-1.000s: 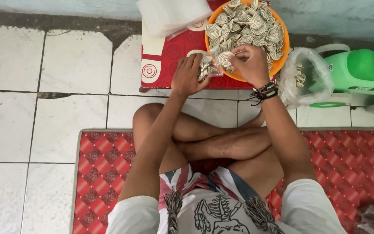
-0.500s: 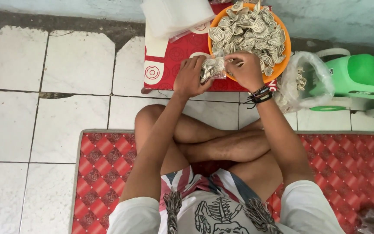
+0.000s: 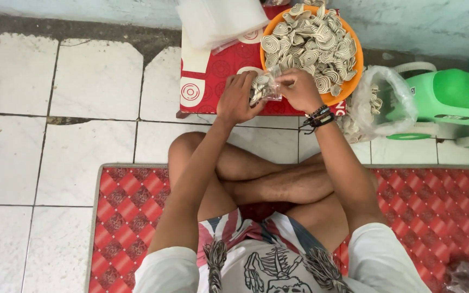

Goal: Packing small spiral-shaped snacks from a bowl into individual plastic bags while sitting on the floor.

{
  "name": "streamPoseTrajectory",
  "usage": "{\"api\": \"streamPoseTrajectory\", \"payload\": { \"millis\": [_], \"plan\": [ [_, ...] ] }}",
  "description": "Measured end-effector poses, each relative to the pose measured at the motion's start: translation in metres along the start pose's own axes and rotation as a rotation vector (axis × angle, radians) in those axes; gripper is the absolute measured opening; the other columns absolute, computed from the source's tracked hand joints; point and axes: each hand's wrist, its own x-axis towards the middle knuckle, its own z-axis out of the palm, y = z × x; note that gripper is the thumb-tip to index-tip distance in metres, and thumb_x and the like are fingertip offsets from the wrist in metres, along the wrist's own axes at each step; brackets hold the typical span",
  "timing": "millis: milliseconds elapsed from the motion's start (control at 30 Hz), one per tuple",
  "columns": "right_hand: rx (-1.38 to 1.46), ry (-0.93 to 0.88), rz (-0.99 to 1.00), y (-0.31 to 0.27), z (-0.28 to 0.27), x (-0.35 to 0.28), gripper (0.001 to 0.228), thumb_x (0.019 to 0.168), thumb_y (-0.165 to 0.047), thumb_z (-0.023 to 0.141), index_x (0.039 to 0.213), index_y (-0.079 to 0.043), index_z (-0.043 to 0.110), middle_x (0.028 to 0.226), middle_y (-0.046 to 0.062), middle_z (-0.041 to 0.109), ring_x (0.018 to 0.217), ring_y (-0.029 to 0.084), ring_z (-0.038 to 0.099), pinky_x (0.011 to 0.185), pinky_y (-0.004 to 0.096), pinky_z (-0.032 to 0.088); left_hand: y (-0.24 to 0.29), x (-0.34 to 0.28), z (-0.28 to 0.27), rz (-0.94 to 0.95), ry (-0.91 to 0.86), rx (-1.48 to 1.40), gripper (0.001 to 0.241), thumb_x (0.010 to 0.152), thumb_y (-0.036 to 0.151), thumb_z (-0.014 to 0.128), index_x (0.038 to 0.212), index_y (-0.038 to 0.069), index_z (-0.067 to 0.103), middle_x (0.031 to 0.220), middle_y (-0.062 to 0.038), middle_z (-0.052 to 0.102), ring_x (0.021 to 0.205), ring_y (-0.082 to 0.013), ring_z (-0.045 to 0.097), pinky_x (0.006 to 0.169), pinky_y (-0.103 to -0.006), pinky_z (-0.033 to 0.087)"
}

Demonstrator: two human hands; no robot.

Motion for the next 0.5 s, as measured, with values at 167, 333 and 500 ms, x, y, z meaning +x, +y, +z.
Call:
{"api": "streamPoseTrajectory", "payload": {
  "millis": [167, 333, 500],
  "plan": [
    [-0.030, -0.044, -0.027, -0.012, -0.005, 0.005, 0.023, 0.092, 0.002, 0.070, 0.113, -0.001, 0.080, 0.113, 0.028, 0.071, 0.097, 0.046, 0.071, 0.085, 0.050, 0.058, -0.007, 0.000, 0.004, 0.012, 0.041, -0.049, 0.075, 0.083, 0.054, 0.069, 0.138, 0.007, 0.049, 0.117, -0.014, 0.062, 0.109, -0.0315, 0.068, 0.105, -0.0437, 0.043],
    [0.015, -0.064, -0.029, -0.022, -0.006, 0.004, 0.027, 0.097, 0.003, 0.063, 0.119, -0.002, 0.079, 0.110, 0.026, 0.071, 0.095, 0.043, 0.071, 0.086, 0.046, 0.057, -0.006, -0.001, 0.006, -0.013, 0.083, -0.063, 0.080, 0.079, 0.056, 0.071, 0.139, 0.007, 0.050, 0.117, -0.014, 0.063, 0.109, -0.0307, 0.069, 0.106, -0.0427, 0.043],
    [0.079, -0.073, 0.018, -0.001, 0.004, 0.008, 0.022, 0.092, -0.020, 0.084, 0.110, -0.007, 0.081, 0.096, 0.020, 0.073, 0.084, 0.031, 0.070, 0.073, 0.042, 0.055, -0.005, -0.001, 0.004, 0.040, 0.115, -0.044, 0.077, 0.081, 0.055, 0.069, 0.140, 0.008, 0.051, 0.117, -0.013, 0.063, 0.106, -0.0308, 0.070, 0.103, -0.0430, 0.043]
  ]
}}
